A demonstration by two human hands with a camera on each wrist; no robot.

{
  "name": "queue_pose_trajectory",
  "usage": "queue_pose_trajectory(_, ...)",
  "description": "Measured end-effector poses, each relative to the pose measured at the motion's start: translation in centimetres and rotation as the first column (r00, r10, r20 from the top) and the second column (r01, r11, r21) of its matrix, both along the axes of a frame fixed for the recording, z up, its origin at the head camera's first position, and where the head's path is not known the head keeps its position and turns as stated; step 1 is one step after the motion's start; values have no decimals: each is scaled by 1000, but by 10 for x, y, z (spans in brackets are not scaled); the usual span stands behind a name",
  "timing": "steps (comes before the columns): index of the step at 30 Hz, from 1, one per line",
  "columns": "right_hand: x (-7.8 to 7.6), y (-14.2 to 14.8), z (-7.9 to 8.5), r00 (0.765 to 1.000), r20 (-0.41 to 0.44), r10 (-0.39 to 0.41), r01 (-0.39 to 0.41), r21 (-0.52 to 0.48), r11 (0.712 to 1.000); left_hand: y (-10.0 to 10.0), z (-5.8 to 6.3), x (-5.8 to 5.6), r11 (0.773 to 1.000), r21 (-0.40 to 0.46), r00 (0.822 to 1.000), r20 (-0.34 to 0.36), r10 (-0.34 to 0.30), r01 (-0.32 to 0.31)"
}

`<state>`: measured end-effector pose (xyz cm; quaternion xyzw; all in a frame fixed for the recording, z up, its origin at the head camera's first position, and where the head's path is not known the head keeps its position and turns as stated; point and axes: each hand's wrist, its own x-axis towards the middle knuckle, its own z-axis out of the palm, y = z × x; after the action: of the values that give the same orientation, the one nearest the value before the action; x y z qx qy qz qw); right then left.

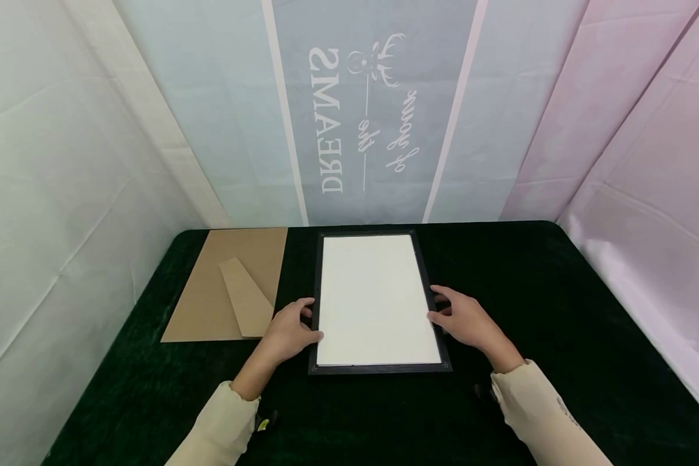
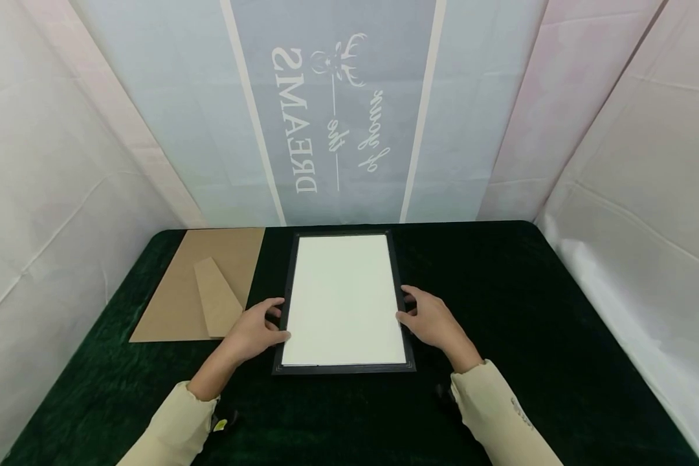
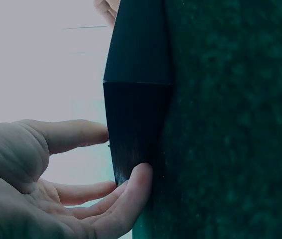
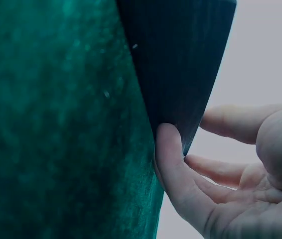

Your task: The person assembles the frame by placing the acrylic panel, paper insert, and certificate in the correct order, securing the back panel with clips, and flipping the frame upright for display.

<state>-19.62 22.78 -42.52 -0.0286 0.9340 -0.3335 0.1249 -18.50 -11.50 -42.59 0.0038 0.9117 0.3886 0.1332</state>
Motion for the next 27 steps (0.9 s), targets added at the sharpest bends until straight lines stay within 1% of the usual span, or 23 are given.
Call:
queue_pose_trajectory(4,1,-1,1,1000,-3,-7,7,24,1000,2,-2,0,1000,-13,999,-41,-11,11)
queue_pose_trajectory(8,2,-2,3,1000,-9,-7,7,42,999,3,-4,1,1000,-7,997,-76,-6,5)
queue_pose_trajectory(12,2,-3,3,1000,-9,-8,8,45,999,4,-3,1,1000,2,995,-100,-12,12)
queue_pose_trajectory(17,2,-1,4,1000,-5,-12,12,40,999,4,-3,0,1000,8,994,-110,-24,25)
queue_pose_trajectory(20,0,0,2,1000,-3,-10,10,24,1000,5,-2,2,999,-34,992,-117,-45,42)
queue_pose_trajectory(24,-1,2,0,1000,-7,2,-2,9,1000,6,1,5,988,-126,985,-133,-105,89)
queue_pose_trajectory(26,-1,2,0,1000,-6,7,-6,9,1000,3,5,6,985,-141,981,-155,-119,98)
queue_pose_trajectory(27,-1,2,-1,1000,-5,8,-8,9,1000,1,7,6,986,-136,979,-168,-117,94)
